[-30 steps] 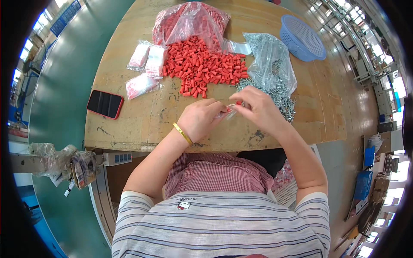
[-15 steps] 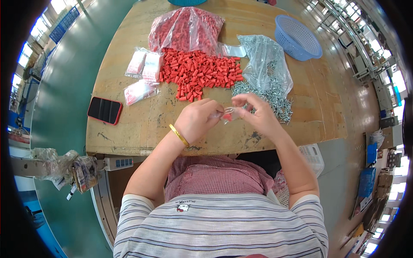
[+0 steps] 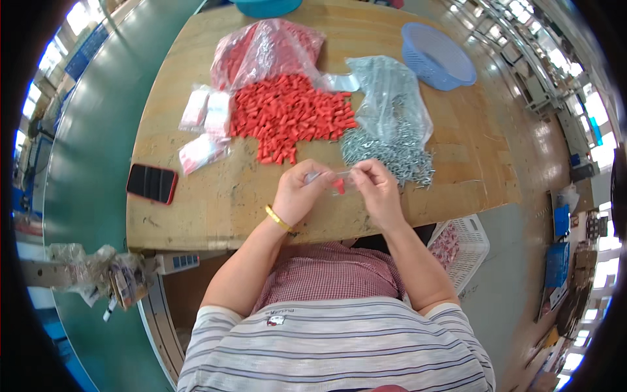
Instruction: Count and place small red and silver plastic/metal components into small clear plastic bags.
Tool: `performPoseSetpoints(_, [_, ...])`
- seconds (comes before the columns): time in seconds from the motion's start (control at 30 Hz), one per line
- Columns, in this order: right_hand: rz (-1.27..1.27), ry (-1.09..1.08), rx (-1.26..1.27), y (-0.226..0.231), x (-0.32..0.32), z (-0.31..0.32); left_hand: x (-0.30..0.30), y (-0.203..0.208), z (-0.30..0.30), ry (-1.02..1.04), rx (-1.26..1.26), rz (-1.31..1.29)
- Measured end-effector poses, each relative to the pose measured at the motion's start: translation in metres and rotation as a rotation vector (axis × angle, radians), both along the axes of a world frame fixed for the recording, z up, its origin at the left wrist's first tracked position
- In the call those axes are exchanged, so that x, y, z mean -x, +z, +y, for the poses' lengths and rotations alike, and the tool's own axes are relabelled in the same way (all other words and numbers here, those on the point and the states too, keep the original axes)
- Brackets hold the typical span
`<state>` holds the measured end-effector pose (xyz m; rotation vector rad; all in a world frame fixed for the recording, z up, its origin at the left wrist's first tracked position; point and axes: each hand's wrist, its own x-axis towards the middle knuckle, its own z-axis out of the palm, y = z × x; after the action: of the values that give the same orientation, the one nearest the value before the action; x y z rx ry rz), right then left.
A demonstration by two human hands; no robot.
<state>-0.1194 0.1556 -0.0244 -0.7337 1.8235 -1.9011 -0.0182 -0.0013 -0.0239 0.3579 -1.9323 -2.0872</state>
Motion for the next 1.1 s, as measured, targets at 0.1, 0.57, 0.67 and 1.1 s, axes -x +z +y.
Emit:
performPoseSetpoints(0.1, [-0.062,0.009,-0.064,-0.001,-0.01,0.0,-0.003,-0.012,-0.002,0.036,-0.039,-0.103])
performPoseSetpoints(0.57, [0.036,0.027,0.132,-0.038,-0.016,-0.014,0.008,-0.016,0.002,0.01,-0.082,-0.107])
performPoseSetpoints(0.67, [0.023,0.025,0.101,-0.04,-0.014,-0.01,0.007,-0.012,-0.002,-0.001,-0.136,-0.153])
performPoseSetpoints(1.1, [-0.016,-0.323,-0.93,0.037,0.006,0.254,0.009,-0.018,-0.013,-0.183,-0.561,-0.124])
